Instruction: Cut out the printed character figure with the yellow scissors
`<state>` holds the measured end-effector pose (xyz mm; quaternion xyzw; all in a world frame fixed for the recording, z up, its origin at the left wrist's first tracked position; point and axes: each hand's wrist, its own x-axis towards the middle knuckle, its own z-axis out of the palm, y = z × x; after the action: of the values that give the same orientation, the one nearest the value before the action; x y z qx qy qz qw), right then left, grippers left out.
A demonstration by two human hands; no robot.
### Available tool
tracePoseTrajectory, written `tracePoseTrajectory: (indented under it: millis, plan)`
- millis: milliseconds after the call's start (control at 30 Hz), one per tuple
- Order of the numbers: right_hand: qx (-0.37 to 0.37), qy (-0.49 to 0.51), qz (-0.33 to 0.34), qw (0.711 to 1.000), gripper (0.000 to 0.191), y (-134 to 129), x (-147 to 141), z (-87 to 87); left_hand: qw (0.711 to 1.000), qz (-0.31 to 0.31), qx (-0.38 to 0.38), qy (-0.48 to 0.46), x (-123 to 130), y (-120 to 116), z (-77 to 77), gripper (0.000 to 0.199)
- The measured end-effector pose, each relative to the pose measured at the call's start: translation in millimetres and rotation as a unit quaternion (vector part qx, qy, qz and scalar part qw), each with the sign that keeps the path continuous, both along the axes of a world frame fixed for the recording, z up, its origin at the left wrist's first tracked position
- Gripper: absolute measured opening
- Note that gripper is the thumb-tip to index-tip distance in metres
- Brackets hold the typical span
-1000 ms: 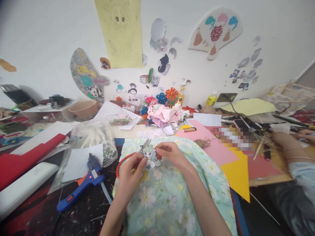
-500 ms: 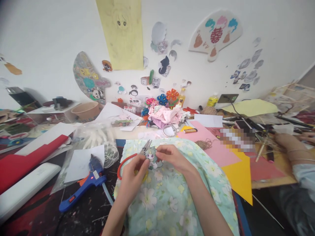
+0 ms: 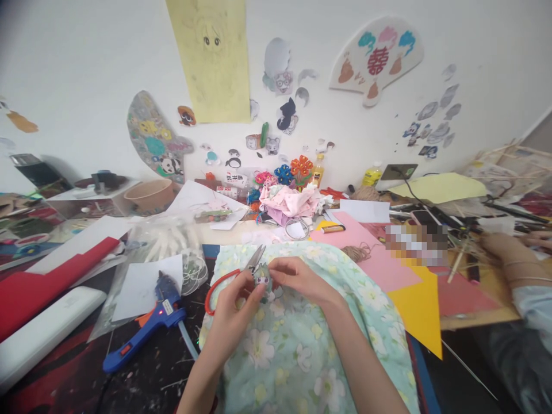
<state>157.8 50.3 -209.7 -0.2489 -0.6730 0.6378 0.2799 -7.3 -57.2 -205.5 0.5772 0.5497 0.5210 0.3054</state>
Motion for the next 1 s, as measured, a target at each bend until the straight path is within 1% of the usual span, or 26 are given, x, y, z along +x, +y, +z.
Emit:
tracePoseTrajectory:
  millis: [133,300,433,600,1000]
  plan:
    - [0.002,0.009,-0.010,1.000,0.039,0,0,-0.7,1.000,0.004,-0.007,0.002,0,1,-1.7,0.027]
    - [0.005,0.023,-0.043,0.999,0.040,3,4,-6.3,0.999,0.037,-0.003,0.004,0,2,-3.8,0.027]
    - [-0.006,0.026,-0.044,0.999,0.040,4,5,-9.7,0.999,0.050,-0.001,0.005,0,3,-6.0,0.025]
    - [-0.015,0.025,-0.042,0.999,0.034,3,2,-8.2,1.000,0.031,-0.003,0.003,0,3,-6.8,0.027]
    - [-0.020,0.024,-0.001,0.999,0.036,6,3,-11.7,1.000,-0.021,-0.009,-0.011,1,3,-3.6,0.027]
